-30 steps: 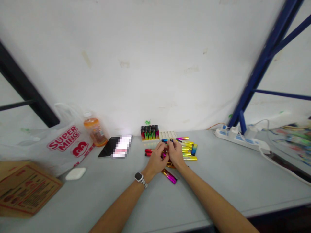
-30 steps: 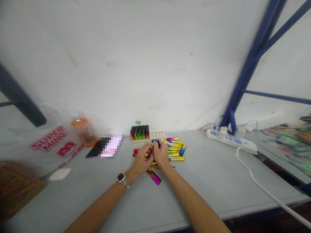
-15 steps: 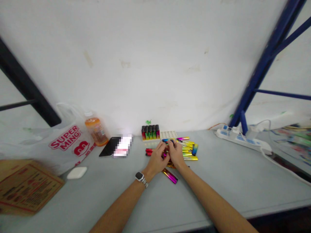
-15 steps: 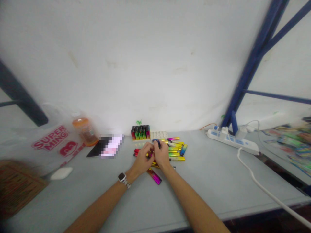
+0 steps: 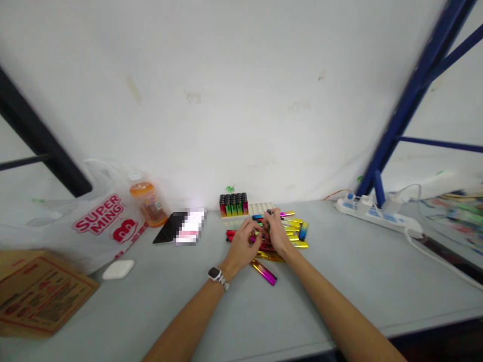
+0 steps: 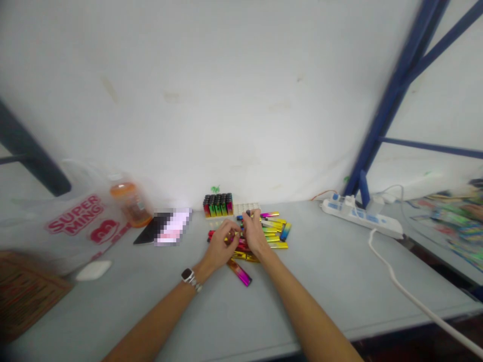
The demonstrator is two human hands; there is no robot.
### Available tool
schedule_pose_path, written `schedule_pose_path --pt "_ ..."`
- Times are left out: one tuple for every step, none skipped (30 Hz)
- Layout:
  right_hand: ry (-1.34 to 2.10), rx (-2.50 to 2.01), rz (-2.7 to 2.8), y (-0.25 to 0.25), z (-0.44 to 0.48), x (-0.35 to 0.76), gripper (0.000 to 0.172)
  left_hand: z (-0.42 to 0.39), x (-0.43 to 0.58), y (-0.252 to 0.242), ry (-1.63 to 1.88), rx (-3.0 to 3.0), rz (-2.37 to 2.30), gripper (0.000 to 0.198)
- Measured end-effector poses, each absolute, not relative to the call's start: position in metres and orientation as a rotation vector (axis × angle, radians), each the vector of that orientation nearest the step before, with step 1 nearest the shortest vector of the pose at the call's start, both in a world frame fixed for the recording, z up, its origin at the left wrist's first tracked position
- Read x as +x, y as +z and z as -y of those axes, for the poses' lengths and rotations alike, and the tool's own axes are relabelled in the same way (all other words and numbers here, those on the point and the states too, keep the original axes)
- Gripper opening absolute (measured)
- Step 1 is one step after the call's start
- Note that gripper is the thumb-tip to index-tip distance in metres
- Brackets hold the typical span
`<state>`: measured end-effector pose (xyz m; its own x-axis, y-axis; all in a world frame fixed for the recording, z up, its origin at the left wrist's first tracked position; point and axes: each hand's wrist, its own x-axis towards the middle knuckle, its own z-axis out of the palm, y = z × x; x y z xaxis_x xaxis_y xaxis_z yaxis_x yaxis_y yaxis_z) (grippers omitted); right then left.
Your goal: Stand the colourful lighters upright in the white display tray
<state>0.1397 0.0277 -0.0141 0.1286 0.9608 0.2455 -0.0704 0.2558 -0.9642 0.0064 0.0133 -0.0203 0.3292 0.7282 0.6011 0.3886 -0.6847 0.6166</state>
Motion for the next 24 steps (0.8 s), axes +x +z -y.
schedule_pose_path --pt "1.078 -0.999 1.163 -0.013 -0.028 0.141 0.023 -0.014 0.006 -0.021 1.299 2.235 -0.990 0.012" --pt "1.157 -0.988 1.162 -0.013 -0.029 0.142 0.022 -0.014 0.006 -0.021 1.300 2.234 -0.986 0.012" --pt "1.198 -0.982 1.172 -0.013 -0.029 0.143 0.022 -0.015 0.006 -0.021 1.300 2.234 -0.984 0.011" --pt "1.190 -0.982 1.192 -0.013 -0.030 0.143 0.023 -0.015 0.005 -0.021 1.298 2.236 -0.984 0.011" --pt "1.152 -0.982 1.223 -0.014 -0.031 0.143 0.025 -0.015 0.005 -0.021 1.297 2.238 -0.985 0.010" --pt "1.093 -0.982 1.255 -0.015 -0.032 0.143 0.026 -0.015 0.005 -0.021 1.296 2.240 -0.986 0.010" --pt "1.026 -0.977 1.286 -0.017 -0.032 0.143 0.027 -0.015 0.005 -0.021 1.296 2.242 -0.989 0.009" --pt "0.963 -0.970 1.311 -0.018 -0.033 0.143 0.028 -0.015 0.005 -0.021 1.294 2.242 -0.993 0.009" --pt "0.914 -0.964 1.326 -0.020 -0.034 0.143 0.029 -0.015 0.005 -0.021 1.292 2.239 -0.998 0.008" --pt "0.884 -0.965 1.329 -0.021 -0.035 0.142 0.029 -0.015 0.005 -0.021 1.291 2.235 -1.002 0.008" --pt "0.874 -0.971 1.321 -0.023 -0.036 0.142 0.030 -0.015 0.004 -0.020 1.289 2.231 -1.006 0.009" --pt "0.881 -0.982 1.307 -0.024 -0.037 0.143 0.030 -0.016 0.004 -0.020 1.286 2.229 -1.009 0.009" --pt "0.894 -0.992 1.286 -0.024 -0.037 0.143 0.031 -0.016 0.004 -0.020 1.284 2.228 -1.009 0.009" --pt "0.903 -0.995 1.272 -0.024 -0.038 0.144 0.031 -0.016 0.003 -0.020 1.285 2.227 -1.008 0.009" --pt "0.897 -0.993 1.268 -0.023 -0.040 0.146 0.030 -0.016 0.003 -0.020 1.287 2.226 -1.007 0.009" --pt "0.871 -0.992 1.280 -0.022 -0.041 0.147 0.029 -0.016 0.003 -0.020 1.288 2.226 -1.005 0.009" --pt "0.818 -0.998 1.306 -0.020 -0.044 0.150 0.028 -0.016 0.002 -0.020 1.291 2.225 -1.002 0.009" --pt "0.742 -1.014 1.335 -0.018 -0.046 0.152 0.029 -0.016 0.002 -0.020 1.292 2.224 -0.998 0.009" --pt "0.656 -1.046 1.369 -0.015 -0.050 0.155 0.029 -0.016 0.002 -0.021 1.291 2.223 -0.997 0.009" --pt "0.565 -1.086 1.387 -0.013 -0.055 0.158 0.030 -0.016 0.002 -0.021 1.290 2.223 -0.997 0.009" --pt "0.501 -1.121 1.395 -0.010 -0.061 0.161 0.030 -0.015 0.002 -0.021 1.288 2.222 -0.998 0.009" --pt "0.509 -1.143 1.435 -0.007 -0.067 0.164 0.030 -0.015 0.002 -0.021 1.284 2.221 -1.000 0.009" --pt "0.564 -1.155 1.492 -0.004 -0.075 0.166 0.030 -0.015 0.002 -0.022 1.279 2.219 -1.001 0.009" --pt "0.610 -1.163 1.522 -0.001 -0.083 0.167 0.031 -0.015 0.002 -0.022 1.270 2.216 -1.001 0.009"
